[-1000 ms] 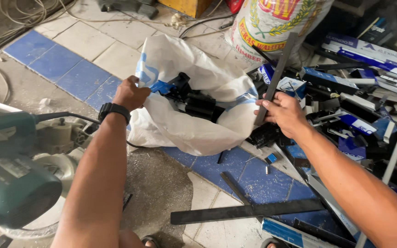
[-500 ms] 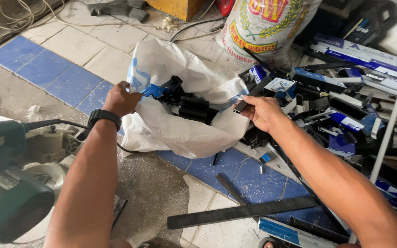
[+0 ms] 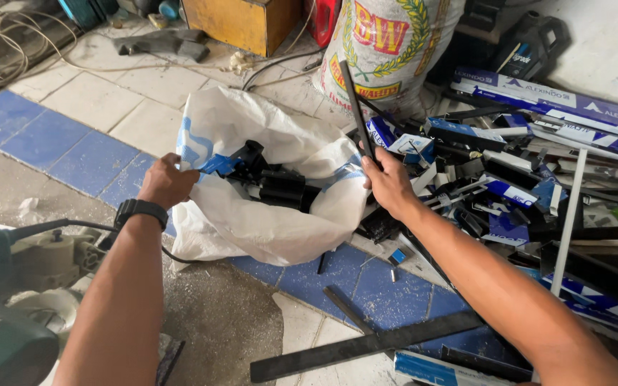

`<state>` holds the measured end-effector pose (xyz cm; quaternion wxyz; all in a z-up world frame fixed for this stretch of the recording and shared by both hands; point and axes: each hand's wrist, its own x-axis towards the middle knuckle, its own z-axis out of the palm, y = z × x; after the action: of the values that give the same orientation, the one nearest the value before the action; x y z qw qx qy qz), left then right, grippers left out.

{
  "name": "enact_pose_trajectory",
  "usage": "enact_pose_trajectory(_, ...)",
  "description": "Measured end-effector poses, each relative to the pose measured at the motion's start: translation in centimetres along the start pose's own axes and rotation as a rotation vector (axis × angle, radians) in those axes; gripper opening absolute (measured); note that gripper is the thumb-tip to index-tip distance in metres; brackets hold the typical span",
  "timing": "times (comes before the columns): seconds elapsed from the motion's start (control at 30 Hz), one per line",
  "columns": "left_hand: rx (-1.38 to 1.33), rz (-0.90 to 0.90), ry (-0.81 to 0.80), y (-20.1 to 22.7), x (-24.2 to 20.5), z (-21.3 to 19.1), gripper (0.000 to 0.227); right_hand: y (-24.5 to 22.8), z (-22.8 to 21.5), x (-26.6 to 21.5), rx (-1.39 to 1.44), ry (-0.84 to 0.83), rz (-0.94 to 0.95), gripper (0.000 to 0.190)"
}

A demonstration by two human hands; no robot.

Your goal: The person sorts small metal pieces and scraps from a pile on the floor into a white woven sack. They pick up various metal items by hand and place them into the bag, occasionally adjusting the bag's position.

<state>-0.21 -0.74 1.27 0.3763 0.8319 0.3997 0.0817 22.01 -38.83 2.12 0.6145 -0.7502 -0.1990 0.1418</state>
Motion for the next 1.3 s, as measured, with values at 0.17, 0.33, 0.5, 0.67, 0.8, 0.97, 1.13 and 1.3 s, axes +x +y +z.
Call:
enact_pose_trajectory(0.17, -0.046, -0.028, -0.009, 0.2, -0.2, 0.1, 0.069, 3.6, -1.2, 1.5, -0.353, -0.061, -0.096, 0.04)
enact_pose_trajectory(0.33, -0.061, -0.045, -0.019, 0.9, -0.7, -0.1, 0.07, 2.8, -0.8, 0.9, -0.252, -0.066, -0.057, 0.037)
enact_pose_trajectory(0.5, -0.035, -0.042, -0.027, 0.7, -0.4, -0.1, 0.07, 2.1, 0.2, 1.0, -0.056, -0.072, -0.008, 0.024)
enact_pose_trajectory(0.67, -0.038, -0.025, -0.016, 0.0, 0.0, 0.1, 0.068, -2.8, 0.9, -2.0, 0.491, -0.169, 0.346, 0.027)
enact_pose_trajectory(0.8, -0.036, -0.017, -0.004, -0.5, 0.5, 0.4, 0.068, -2.4, 1.1, -1.9, 0.416, -0.228, 0.331, 0.024)
enact_pose_trajectory(0.97, -0.059, 0.006, -0.001, -0.7, 0.3, 0.2, 0.066, 2.4, 1.9, 1.3, 0.133, -0.266, 0.126, 0.021)
enact_pose_trajectory(1.13, -0.075, -0.029, 0.001, 0.1, -0.9, 0.0, 0.067, 3.7, 4.9, 3.4, -0.329, -0.28, -0.028, 0.035)
enact_pose_trajectory(1.3, -0.039, -0.027, -0.028, -0.2, -0.4, 0.3, 0.067, 1.7, 8.4, 4.1, -0.663, -0.341, -0.028, 0.04)
